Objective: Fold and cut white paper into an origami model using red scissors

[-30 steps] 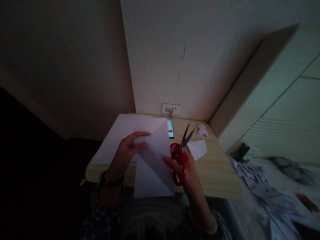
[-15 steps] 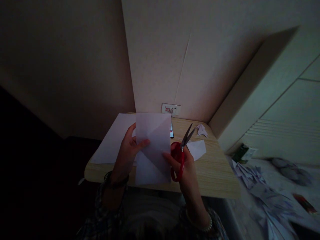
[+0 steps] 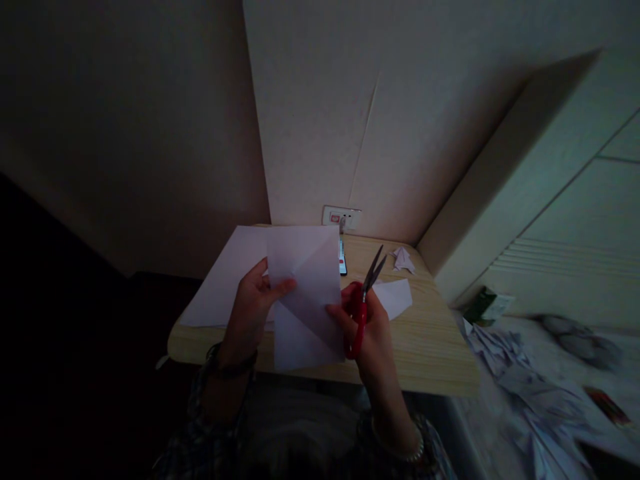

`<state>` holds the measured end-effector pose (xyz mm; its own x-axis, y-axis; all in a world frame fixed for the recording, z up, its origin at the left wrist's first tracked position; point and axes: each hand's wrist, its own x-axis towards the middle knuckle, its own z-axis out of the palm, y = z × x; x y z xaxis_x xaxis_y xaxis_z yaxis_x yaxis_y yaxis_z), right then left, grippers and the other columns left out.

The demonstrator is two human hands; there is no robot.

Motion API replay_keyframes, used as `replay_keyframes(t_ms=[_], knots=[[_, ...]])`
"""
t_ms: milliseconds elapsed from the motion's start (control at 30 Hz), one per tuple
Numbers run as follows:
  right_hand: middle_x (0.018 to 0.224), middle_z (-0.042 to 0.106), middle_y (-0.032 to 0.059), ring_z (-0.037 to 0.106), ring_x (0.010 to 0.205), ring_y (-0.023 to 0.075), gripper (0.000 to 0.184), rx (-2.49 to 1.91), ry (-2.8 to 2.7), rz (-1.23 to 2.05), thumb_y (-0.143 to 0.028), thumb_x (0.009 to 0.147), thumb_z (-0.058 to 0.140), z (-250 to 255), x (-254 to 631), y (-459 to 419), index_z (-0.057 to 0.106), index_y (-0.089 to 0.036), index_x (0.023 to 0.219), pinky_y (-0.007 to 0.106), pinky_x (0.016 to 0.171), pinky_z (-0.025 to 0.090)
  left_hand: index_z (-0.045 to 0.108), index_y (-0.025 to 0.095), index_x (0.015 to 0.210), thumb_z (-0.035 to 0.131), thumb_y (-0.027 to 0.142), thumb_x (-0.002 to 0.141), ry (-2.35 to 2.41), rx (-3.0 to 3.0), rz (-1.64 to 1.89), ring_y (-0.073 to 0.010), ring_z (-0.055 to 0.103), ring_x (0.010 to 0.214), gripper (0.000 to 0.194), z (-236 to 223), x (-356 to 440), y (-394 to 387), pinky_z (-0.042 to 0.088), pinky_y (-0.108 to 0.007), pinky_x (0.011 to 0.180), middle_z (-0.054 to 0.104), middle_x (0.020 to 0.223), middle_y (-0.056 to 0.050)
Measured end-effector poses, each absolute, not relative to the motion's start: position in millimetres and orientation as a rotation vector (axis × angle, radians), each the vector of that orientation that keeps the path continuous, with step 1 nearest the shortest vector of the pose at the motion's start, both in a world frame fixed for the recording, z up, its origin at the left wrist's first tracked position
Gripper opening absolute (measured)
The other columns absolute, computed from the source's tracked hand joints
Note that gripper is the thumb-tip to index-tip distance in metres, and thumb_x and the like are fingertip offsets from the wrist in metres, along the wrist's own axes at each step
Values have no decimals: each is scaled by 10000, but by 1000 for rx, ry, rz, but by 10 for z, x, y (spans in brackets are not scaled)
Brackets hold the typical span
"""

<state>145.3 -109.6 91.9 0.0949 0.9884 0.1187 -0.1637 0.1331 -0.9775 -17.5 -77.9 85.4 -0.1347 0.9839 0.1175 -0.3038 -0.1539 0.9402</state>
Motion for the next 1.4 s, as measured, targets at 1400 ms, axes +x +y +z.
replay_keyframes(t_ms=[1400], knots=[[754, 549, 63, 526, 689, 183, 511, -773, -1875, 1578, -639, 867, 374, 841, 2009, -1367, 569, -167, 852, 310, 632, 427, 695, 158, 908, 561, 186, 860, 738, 425, 1956, -166, 632, 1014, 146, 856, -385, -657, 473, -298, 950, 731, 930, -32]])
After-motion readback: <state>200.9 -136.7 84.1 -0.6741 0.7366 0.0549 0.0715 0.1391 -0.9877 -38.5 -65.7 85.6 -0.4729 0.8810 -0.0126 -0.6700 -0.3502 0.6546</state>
